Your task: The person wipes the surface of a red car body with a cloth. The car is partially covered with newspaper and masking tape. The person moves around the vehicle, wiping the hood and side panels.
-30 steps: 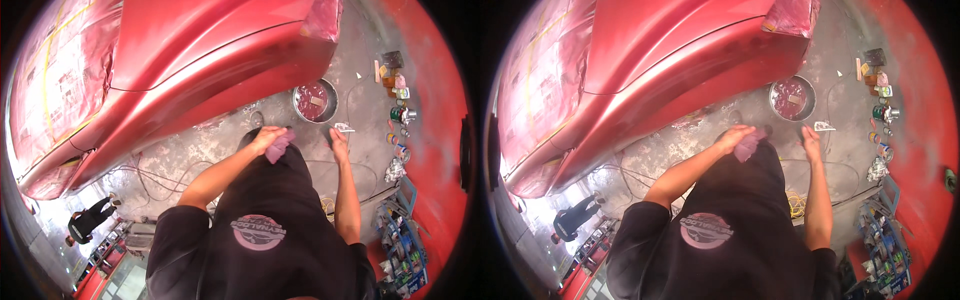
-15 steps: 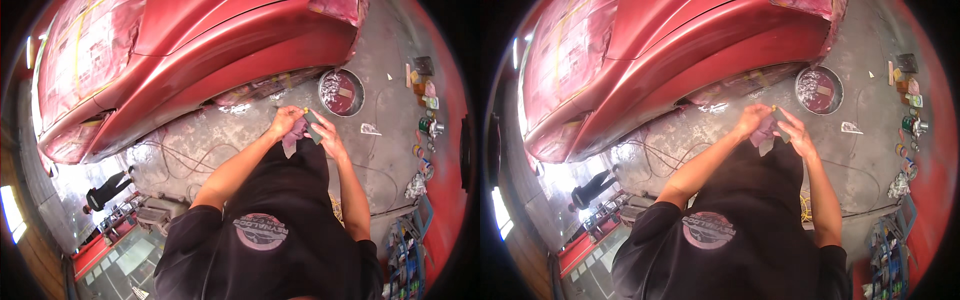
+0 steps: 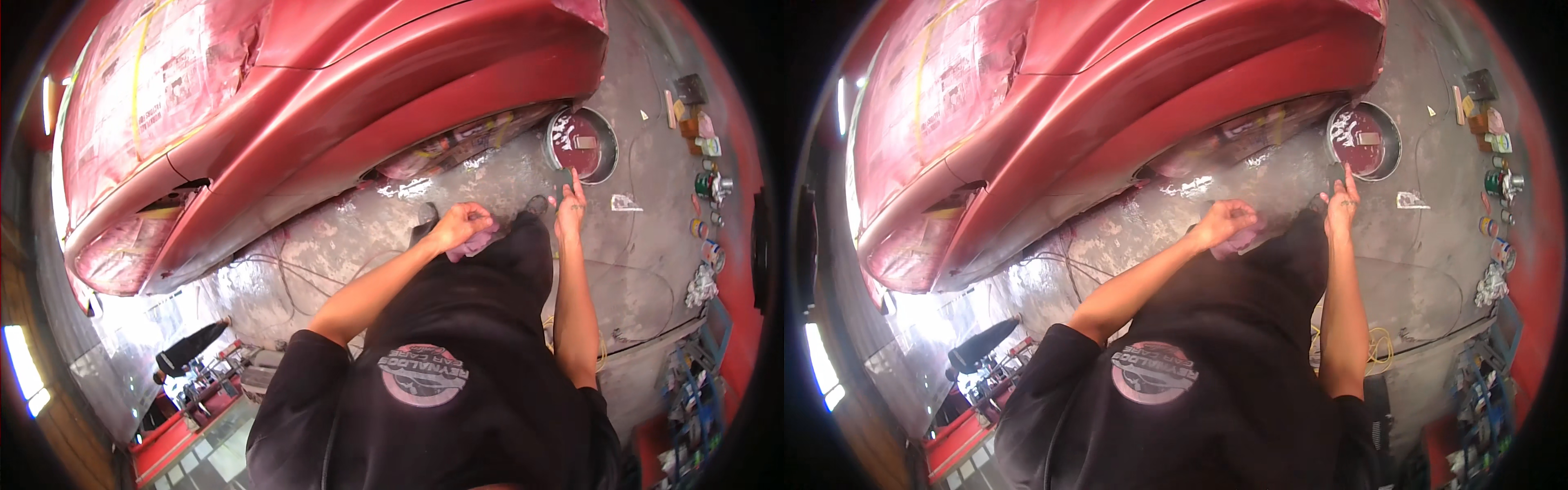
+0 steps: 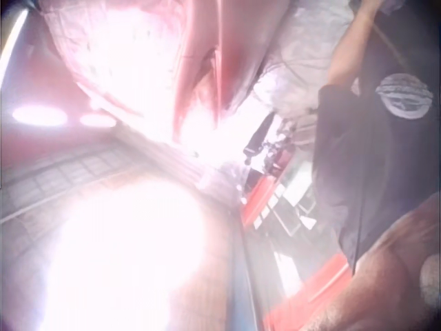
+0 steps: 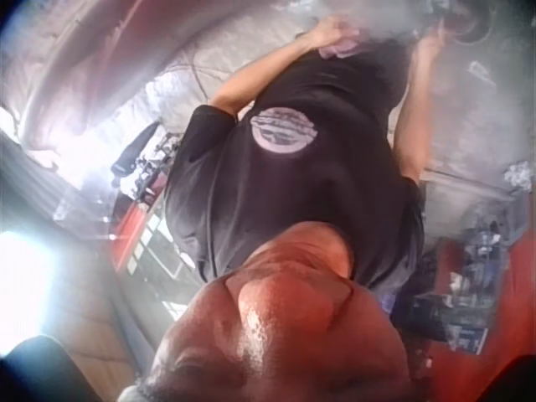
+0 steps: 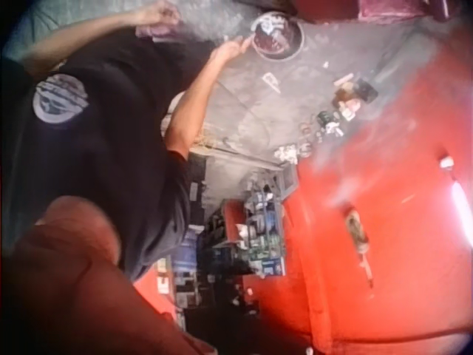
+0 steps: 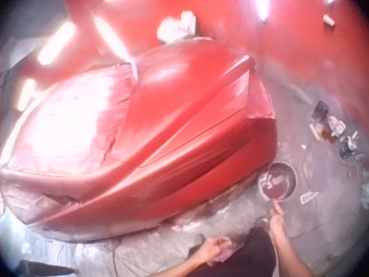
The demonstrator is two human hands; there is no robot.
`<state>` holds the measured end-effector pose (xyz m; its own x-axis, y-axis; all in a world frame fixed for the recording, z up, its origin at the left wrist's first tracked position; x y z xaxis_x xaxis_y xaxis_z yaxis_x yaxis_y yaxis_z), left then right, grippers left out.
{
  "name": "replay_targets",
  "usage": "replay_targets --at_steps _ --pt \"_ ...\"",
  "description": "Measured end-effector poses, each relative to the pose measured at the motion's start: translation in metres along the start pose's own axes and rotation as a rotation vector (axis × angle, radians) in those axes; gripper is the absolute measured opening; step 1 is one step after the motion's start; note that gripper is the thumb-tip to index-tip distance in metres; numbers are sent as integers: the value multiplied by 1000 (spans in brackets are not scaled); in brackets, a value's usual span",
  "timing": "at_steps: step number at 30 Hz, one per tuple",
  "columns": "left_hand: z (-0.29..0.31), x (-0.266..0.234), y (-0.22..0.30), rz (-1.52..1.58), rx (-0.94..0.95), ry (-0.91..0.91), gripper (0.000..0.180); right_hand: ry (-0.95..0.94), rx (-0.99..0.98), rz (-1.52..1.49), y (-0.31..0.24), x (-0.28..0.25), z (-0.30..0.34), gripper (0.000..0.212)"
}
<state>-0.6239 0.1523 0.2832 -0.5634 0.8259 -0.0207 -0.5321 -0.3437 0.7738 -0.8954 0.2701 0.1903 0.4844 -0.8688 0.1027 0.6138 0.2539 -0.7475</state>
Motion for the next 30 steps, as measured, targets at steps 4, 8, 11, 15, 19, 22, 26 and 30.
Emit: replay_targets --at_steps 4,8,11,15,19,22,26,30 --pt "56 -75 -31 -77 101 -23 28 71 67 51 40 61 47 51" --pt "109 -144 -30 -67 -135 20 28 57 -155 37 57 143 105 41" --pt "150 -179 -8 -111 -227 55 22 56 -501 380 58 201 135 46" --pt "175 -208 15 -143 -14 80 17 251 -762 280 -23 229 157 46" --pt "190 -237 65 -543 420 175 23 374 -999 288 -100 250 159 45" --pt "206 -245 80 -610 327 168 23 343 -1075 252 -114 285 177 44" --pt "222 -236 67 -577 196 99 22 311 -941 94 -74 287 175 44" --pt "240 -232 46 -443 130 178 16 330 -508 -286 7 209 118 46"
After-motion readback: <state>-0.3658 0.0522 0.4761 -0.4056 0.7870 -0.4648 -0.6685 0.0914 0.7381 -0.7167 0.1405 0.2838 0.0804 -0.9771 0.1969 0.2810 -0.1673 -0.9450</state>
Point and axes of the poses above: each hand's wrist, its own z-axis away from the middle knuckle, its own x-axis out of the palm, y = z × x, the point moved 9 cm from there along -z, towards the middle knuckle, and after that the axes turned 3 degrees about x, right-handed, at the moved point
